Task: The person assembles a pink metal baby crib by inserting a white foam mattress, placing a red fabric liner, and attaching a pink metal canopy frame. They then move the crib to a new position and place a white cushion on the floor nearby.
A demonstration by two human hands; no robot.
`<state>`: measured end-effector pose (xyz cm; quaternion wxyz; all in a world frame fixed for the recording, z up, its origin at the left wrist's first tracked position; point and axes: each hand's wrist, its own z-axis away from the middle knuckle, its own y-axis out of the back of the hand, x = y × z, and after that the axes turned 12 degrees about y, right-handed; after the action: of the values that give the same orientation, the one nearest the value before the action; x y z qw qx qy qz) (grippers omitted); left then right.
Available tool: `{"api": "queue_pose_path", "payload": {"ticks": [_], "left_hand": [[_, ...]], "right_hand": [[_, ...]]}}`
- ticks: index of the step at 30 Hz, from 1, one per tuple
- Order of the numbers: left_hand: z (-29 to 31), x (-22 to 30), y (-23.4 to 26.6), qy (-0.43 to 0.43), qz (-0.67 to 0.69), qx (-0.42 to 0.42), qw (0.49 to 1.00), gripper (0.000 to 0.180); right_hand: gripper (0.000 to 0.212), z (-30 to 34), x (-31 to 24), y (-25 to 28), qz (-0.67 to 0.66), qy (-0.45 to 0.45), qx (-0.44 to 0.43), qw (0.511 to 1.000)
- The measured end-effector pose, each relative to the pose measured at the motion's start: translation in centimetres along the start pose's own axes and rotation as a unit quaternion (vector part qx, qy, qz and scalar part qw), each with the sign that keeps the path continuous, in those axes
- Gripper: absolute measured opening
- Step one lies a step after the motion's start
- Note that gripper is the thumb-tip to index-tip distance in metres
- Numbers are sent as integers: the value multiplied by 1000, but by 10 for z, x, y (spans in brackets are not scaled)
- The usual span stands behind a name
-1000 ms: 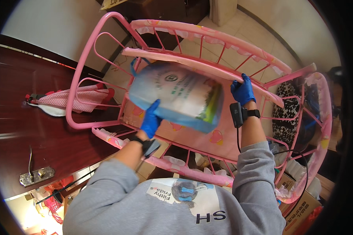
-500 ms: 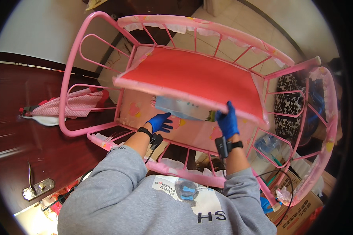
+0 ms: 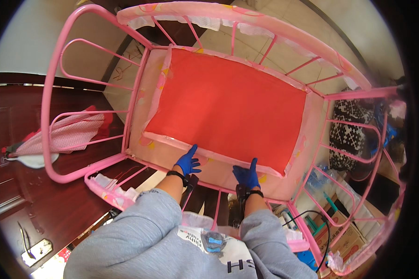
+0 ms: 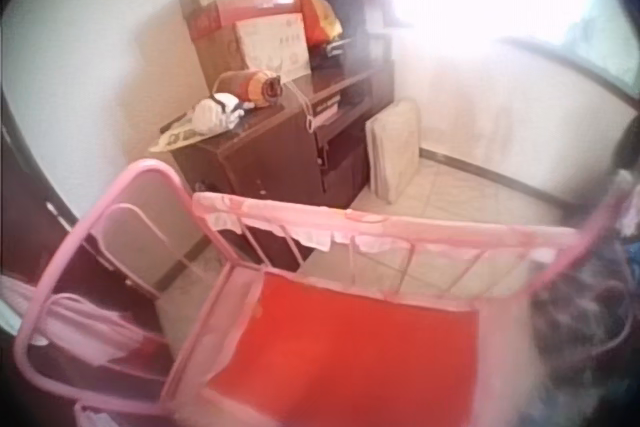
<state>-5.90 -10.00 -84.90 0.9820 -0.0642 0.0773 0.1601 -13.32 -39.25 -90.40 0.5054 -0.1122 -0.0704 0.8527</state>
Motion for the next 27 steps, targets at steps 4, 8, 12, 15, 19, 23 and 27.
{"api": "queue_pose_path", "payload": {"ticks": [4, 8, 12, 15, 19, 23, 27], "left_hand": [[-44, -8, -11, -179, 113, -89, 973, 70], [-52, -8, -5, -155, 145, -83, 974, 57], [-38, 4, -1, -156, 115, -53, 980, 56], [-28, 9, -7, -148, 124, -41, 980, 51], [-24, 16, -9, -200, 88, 174, 960, 47], [-14, 39, 23, -301, 167, 236, 909, 41], [-14, 55, 45, -258, 247, 127, 926, 47]], "right_hand": [[91, -23, 20, -3, -35, 74, -102, 991], [74, -23, 23, -5, -49, 140, -132, 980], [73, -12, 17, -7, 81, 144, -78, 983], [72, -6, 17, -7, 92, 136, -57, 985], [70, -5, 12, 2, 110, 131, -75, 982], [75, -6, -11, 23, -86, 260, -90, 958], [71, -12, -39, 48, -59, 278, -104, 953]]}}
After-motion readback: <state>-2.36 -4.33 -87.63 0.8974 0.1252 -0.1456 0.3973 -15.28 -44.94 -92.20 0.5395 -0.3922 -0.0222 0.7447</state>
